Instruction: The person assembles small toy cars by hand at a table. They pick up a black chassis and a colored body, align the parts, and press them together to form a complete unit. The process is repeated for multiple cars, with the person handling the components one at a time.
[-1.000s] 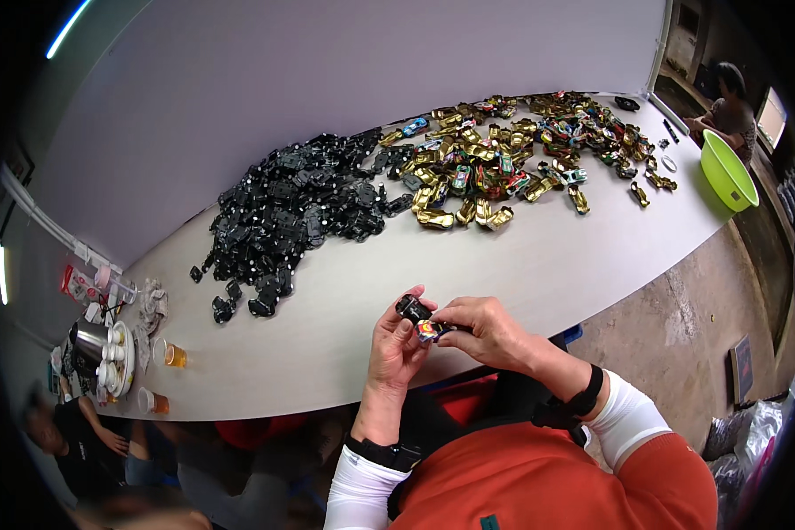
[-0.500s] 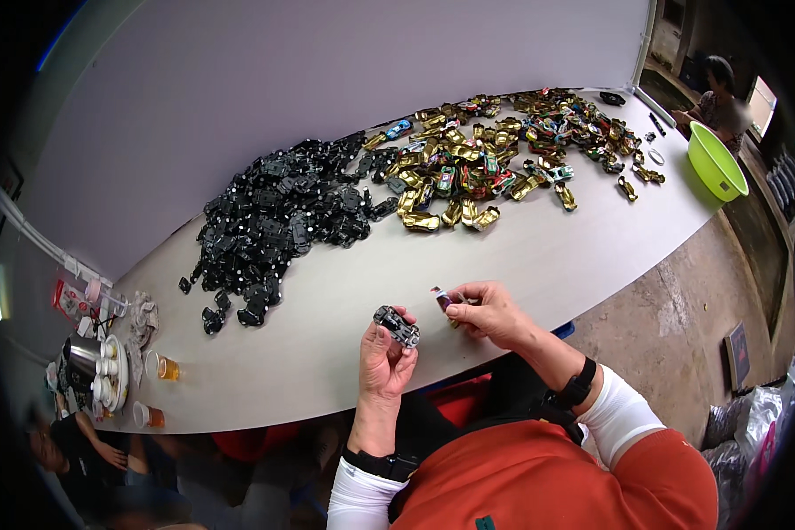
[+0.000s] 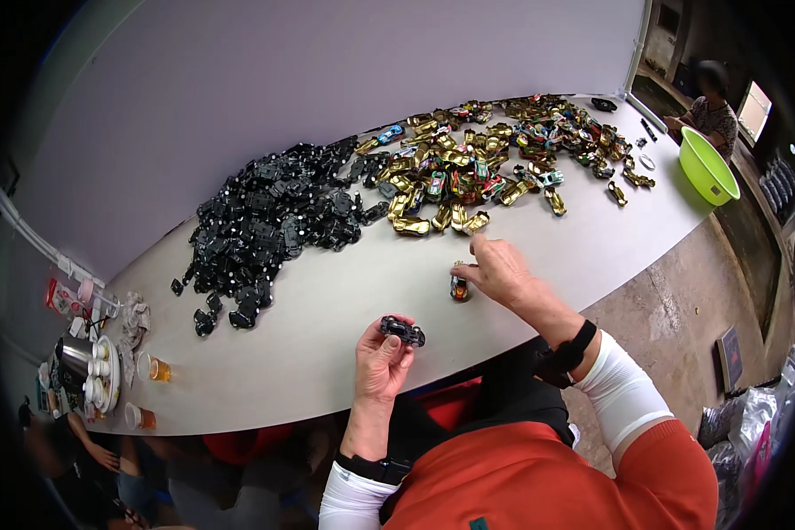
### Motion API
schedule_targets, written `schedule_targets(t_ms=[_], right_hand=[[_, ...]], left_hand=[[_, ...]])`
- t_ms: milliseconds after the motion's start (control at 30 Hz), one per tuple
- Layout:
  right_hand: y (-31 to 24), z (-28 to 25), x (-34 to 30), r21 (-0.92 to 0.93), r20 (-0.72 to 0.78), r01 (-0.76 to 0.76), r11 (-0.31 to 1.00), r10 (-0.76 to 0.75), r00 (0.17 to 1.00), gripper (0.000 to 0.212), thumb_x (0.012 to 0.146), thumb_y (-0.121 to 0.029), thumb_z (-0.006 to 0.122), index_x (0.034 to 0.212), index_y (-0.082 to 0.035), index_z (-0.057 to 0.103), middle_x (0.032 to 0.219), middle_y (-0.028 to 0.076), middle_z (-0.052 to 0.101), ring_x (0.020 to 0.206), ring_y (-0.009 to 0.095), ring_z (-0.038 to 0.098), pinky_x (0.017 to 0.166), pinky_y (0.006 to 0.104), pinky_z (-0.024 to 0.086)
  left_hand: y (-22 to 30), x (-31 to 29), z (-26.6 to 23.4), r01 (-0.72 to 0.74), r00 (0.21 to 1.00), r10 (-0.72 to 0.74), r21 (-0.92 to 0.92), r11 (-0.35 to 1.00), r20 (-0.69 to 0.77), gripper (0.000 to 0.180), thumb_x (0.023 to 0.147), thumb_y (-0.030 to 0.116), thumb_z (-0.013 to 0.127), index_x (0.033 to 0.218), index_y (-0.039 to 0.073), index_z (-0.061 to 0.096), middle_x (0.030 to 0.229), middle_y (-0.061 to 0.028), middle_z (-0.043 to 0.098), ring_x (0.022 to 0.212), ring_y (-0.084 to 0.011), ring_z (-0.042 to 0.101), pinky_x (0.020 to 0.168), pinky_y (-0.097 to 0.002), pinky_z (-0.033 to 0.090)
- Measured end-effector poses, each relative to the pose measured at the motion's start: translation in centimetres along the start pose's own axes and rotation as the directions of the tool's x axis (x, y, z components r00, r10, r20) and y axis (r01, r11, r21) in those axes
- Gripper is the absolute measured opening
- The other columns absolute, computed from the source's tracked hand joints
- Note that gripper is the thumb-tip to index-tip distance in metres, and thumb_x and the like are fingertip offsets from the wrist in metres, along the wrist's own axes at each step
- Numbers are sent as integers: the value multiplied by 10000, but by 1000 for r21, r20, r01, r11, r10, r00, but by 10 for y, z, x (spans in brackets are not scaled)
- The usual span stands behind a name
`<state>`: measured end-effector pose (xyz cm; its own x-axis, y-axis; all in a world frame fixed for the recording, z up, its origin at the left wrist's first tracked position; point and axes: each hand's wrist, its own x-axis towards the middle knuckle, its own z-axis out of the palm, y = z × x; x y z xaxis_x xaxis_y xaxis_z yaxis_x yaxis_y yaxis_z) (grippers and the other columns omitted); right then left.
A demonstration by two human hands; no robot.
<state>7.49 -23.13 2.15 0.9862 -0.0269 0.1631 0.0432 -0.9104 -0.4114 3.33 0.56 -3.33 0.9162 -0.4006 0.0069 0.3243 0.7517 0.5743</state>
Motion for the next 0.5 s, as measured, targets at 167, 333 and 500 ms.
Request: schedule_targets(t_ms=[167,333,500], right_hand=[[-9,12,11,-69,141,-12,998,22,990,391,724,-327,715,769,26,552,792,208,624,780,398,598,687,438,486],[-44,-3,-22,819,169,-119,561,-38,985,257,769,-45,671,982,69,585,672,36,593,638,83,570,584,235,485],[-75,8,-59,884,-63,127,449,-154,986,242,803,23,613,1034,52,550,839,86,625,706,107,606,621,238,506]], left_hand=[[3,-6,-2,-11,1000,10,26,1000,29,359,797,95,668,1109,-14,528,1041,-164,580,735,-163,585,485,-196,475],[7,-11,-6,-102,995,102,-70,992,6,375,796,128,675,1114,-1,526,1038,-150,577,765,-166,595,522,-207,493],[12,-10,2,-123,992,123,17,992,-7,371,784,143,691,1086,-16,547,1001,-134,598,793,-152,589,550,-232,483]])
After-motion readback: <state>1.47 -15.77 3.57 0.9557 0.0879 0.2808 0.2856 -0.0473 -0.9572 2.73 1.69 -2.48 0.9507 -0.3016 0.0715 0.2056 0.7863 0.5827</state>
